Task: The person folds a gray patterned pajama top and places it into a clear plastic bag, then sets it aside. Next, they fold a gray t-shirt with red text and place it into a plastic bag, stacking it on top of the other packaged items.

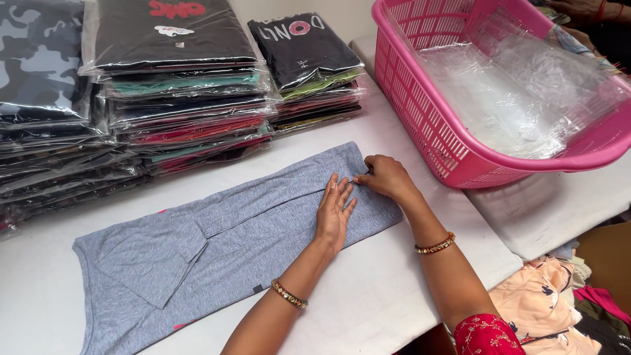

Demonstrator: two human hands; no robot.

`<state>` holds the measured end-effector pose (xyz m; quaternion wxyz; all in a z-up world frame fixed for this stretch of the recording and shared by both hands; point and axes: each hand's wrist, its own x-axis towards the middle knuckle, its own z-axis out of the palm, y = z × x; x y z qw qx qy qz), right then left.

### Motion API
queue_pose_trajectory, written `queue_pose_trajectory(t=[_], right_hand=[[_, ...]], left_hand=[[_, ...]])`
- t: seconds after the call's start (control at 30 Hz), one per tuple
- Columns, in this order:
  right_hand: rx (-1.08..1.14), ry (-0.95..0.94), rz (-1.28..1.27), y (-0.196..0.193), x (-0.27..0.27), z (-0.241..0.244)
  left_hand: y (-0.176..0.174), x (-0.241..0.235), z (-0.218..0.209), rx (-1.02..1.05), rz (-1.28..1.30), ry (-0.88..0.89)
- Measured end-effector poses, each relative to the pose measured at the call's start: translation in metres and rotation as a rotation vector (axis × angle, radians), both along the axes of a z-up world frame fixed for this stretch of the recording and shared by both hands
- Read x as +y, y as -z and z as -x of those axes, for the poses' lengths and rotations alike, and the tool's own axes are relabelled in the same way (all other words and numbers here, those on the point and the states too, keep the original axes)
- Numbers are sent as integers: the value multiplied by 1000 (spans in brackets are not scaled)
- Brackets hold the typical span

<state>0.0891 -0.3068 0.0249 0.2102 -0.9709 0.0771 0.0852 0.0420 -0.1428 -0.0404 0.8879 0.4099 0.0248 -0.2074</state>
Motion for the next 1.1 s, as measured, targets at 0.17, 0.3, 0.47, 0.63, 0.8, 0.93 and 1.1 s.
queue_pose_trajectory(t=[0.17, 0.3, 0.47, 0.63, 0.8, 0.93, 1.1], right_hand=[[-176, -139, -19, 10, 15, 6], [-151, -232, -98, -32, 45, 29], [-36, -249, -405, -24, 31, 23], [110, -176, -757, 1, 5, 9], [-151, -581, -274, -5, 21, 14], [-52, -645, 32, 9, 57, 21], [-82, -611, 252, 36, 66, 22]], left_hand=[[-2, 1, 4, -29, 1, 4], [9, 1, 0, 54, 49, -13], [9, 9, -7, 87, 51, -70], [9, 25, -25, 67, -27, -139], [-3, 37, -32, -95, -167, -268], [-10, 42, -29, -106, -208, -257], [0, 43, -35, -448, -303, -161]])
